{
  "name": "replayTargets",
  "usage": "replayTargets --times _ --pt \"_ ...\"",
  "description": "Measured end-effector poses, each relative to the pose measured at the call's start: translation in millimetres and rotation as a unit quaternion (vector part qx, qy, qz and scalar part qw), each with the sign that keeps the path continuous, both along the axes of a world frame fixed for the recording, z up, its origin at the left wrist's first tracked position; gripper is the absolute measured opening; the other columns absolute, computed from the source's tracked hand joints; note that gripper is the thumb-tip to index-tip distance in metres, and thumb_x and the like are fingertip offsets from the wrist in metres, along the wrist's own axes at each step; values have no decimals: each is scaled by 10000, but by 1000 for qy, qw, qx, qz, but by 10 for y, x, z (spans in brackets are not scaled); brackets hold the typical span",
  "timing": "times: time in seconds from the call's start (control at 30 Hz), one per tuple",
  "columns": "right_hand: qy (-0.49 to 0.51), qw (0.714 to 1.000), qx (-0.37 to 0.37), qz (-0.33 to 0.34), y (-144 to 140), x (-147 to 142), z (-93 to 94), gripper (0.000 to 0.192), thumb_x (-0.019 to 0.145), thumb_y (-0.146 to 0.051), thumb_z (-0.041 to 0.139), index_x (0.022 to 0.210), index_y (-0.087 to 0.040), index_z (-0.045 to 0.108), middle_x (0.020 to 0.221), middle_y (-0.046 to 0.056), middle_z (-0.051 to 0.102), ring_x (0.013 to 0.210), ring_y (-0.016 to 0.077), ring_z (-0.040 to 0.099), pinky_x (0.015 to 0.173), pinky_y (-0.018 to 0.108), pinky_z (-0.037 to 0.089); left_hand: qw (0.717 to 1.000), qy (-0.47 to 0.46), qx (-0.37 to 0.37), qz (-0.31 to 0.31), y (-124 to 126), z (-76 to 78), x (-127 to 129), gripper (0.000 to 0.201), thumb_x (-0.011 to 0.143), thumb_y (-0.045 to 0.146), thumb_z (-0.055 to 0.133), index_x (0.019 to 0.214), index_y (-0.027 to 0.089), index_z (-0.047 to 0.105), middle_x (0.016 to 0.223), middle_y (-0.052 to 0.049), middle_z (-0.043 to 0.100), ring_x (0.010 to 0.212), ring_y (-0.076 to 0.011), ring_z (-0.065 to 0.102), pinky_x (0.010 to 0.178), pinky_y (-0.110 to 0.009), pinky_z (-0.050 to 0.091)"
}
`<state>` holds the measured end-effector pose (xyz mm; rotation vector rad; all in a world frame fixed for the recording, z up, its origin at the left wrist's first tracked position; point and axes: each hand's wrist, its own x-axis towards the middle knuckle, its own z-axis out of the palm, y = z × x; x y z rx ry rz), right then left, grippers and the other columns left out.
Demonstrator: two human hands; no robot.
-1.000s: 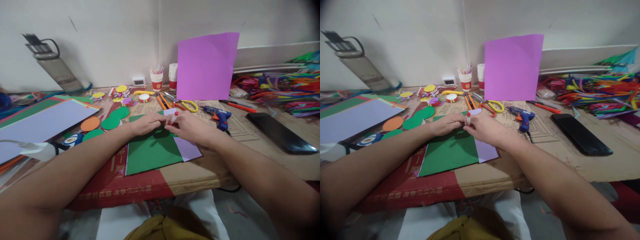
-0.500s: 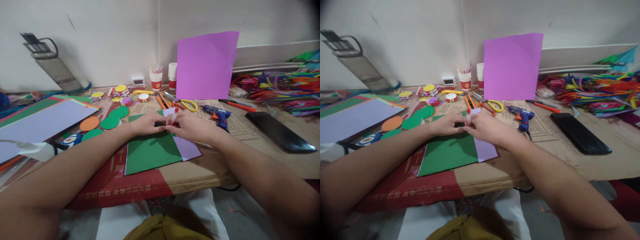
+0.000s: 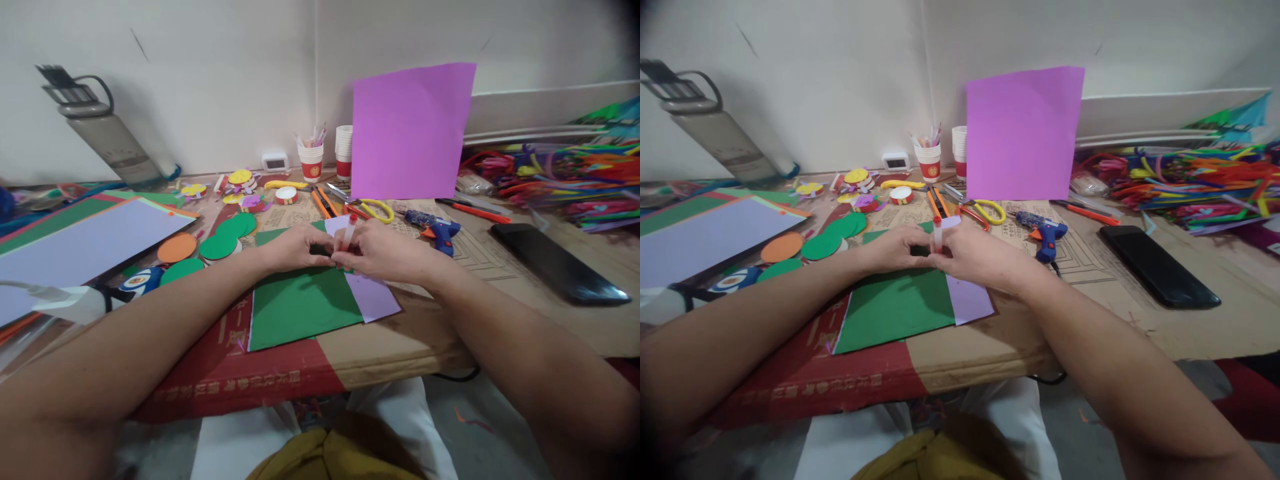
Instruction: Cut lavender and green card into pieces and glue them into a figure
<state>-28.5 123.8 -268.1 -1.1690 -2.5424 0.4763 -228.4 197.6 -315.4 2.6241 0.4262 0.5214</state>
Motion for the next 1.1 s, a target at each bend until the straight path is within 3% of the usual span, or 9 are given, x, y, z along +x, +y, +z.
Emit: replayTargets --times 0.87,1.1 --pt "-55 996 -68 -22 35 75 85 210 875 -254 525 770 -152 676 690 13 657 575 87 508 566 233 330 1000 13 -23 4 3 18 -2 179 836 322 684 962 204 731 839 -30 737 765 -126 652 721 -224 458" --pt "-33 992 -113 -45 18 78 147 193 869 -236 528 747 -167 661 661 -1 669 546 83 547 542 214 356 999 17 -7 -37 6 30 2 171 870 314 648 979 229 749 899 -41 750 830 -137 658 810 -260 441"
